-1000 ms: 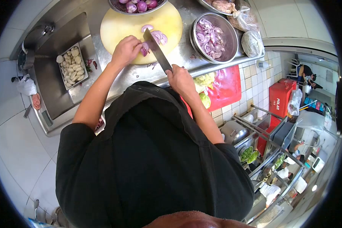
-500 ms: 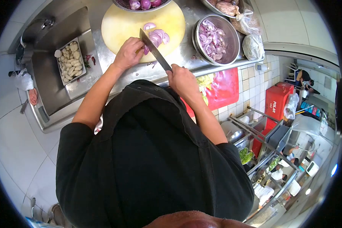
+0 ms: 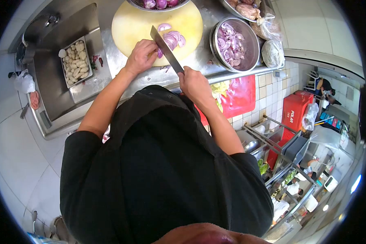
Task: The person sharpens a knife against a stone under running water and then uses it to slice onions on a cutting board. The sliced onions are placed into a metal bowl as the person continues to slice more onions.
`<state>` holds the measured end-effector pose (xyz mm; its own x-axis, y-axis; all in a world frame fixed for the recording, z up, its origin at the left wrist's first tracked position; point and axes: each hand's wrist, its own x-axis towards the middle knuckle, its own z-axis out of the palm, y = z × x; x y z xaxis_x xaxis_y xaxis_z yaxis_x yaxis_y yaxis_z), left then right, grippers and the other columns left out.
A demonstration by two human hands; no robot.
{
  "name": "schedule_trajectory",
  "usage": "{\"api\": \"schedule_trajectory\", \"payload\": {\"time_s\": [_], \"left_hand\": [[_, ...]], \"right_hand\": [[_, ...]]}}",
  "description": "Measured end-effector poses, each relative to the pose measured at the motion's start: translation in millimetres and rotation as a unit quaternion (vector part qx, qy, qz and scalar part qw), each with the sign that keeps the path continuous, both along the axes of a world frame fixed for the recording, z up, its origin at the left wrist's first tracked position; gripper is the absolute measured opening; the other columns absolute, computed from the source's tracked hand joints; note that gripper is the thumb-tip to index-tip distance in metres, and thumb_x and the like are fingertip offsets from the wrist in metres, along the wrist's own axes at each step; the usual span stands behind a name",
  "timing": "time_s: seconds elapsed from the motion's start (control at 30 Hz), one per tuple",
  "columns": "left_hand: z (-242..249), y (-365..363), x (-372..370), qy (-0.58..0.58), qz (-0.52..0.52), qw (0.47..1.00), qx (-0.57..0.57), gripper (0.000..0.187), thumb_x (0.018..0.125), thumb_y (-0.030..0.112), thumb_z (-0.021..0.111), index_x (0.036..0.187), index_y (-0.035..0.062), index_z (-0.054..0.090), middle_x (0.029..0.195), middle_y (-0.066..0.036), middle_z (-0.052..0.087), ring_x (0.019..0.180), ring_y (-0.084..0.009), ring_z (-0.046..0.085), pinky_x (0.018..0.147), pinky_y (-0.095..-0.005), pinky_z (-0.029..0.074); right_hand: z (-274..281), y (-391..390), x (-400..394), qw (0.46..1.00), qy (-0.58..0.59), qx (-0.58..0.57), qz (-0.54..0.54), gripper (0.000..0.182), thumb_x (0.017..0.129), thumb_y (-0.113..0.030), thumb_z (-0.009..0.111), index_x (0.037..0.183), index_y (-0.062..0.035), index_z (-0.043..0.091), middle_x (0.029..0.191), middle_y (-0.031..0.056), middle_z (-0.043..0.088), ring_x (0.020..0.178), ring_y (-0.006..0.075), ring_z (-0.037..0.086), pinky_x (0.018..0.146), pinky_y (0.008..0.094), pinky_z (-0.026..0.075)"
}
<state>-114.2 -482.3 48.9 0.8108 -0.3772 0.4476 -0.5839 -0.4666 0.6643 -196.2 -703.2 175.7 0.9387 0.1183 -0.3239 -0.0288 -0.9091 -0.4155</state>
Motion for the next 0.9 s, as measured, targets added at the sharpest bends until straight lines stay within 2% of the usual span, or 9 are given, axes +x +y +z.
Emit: {"api": "schedule_trajectory", "payload": {"time_s": [0.1, 0.3, 0.43, 0.7, 0.77, 0.9], "left_hand": [[0, 0, -2, 0.007, -0.002, 1.0, 0.005, 0.018, 0.083, 0.005, 0.071, 0.099, 0.0006, 0.065, 0.106, -0.016, 0.066, 0.102, -0.0357, 0.062, 0.092, -0.0431, 0.049], [-2, 0, 0, -0.004, 0.008, 1.0, -0.011, 0.017, 0.083, 0.005, 0.072, 0.099, 0.0015, 0.066, 0.105, -0.016, 0.067, 0.101, -0.0355, 0.063, 0.092, -0.0432, 0.049], [-3, 1, -3, 0.011, 0.015, 1.0, -0.013, 0.016, 0.083, 0.005, 0.072, 0.098, 0.0011, 0.067, 0.107, -0.015, 0.068, 0.102, -0.0353, 0.064, 0.093, -0.0426, 0.049], [-3, 2, -5, 0.006, 0.021, 1.0, -0.023, 0.015, 0.084, 0.005, 0.071, 0.098, 0.0005, 0.068, 0.107, -0.015, 0.069, 0.103, -0.0348, 0.065, 0.094, -0.0424, 0.049], [-3, 1, -4, 0.007, 0.019, 1.0, -0.023, 0.015, 0.085, 0.005, 0.071, 0.099, 0.0004, 0.069, 0.106, -0.015, 0.069, 0.102, -0.0346, 0.065, 0.094, -0.0421, 0.05], [-8, 1, -5, -0.002, 0.029, 0.999, -0.037, 0.014, 0.084, 0.006, 0.071, 0.098, 0.0019, 0.069, 0.104, -0.014, 0.069, 0.099, -0.0338, 0.065, 0.092, -0.0422, 0.05]], "right_hand": [[-34, 6, 7, 1.0, -0.003, -0.01, 0.017, 0.025, 0.097, -0.021, 0.059, 0.094, 0.0027, 0.066, 0.084, 0.0298, 0.071, 0.082, 0.0476, 0.071, 0.08, 0.0554, 0.057], [1, 3, 2, 1.0, 0.006, -0.011, 0.006, 0.024, 0.097, -0.02, 0.059, 0.094, 0.0026, 0.067, 0.084, 0.0291, 0.071, 0.083, 0.0471, 0.072, 0.08, 0.0551, 0.057], [-27, 9, 9, 1.0, 0.015, -0.011, 0.006, 0.024, 0.097, -0.02, 0.06, 0.094, 0.0025, 0.067, 0.083, 0.0294, 0.071, 0.083, 0.0477, 0.072, 0.08, 0.0559, 0.057], [4, 3, -1, 1.0, 0.014, -0.011, 0.013, 0.025, 0.097, -0.019, 0.058, 0.094, 0.0038, 0.066, 0.083, 0.0301, 0.071, 0.082, 0.0474, 0.072, 0.078, 0.0553, 0.057], [-30, 6, 3, 1.0, 0.011, -0.008, 0.022, 0.026, 0.097, -0.02, 0.058, 0.095, 0.0036, 0.066, 0.083, 0.0304, 0.071, 0.082, 0.0479, 0.071, 0.079, 0.0554, 0.057], [-33, 10, 15, 1.0, 0.002, 0.007, 0.024, 0.027, 0.098, -0.022, 0.058, 0.096, 0.0032, 0.066, 0.083, 0.0302, 0.071, 0.082, 0.049, 0.071, 0.081, 0.056, 0.056]]}}
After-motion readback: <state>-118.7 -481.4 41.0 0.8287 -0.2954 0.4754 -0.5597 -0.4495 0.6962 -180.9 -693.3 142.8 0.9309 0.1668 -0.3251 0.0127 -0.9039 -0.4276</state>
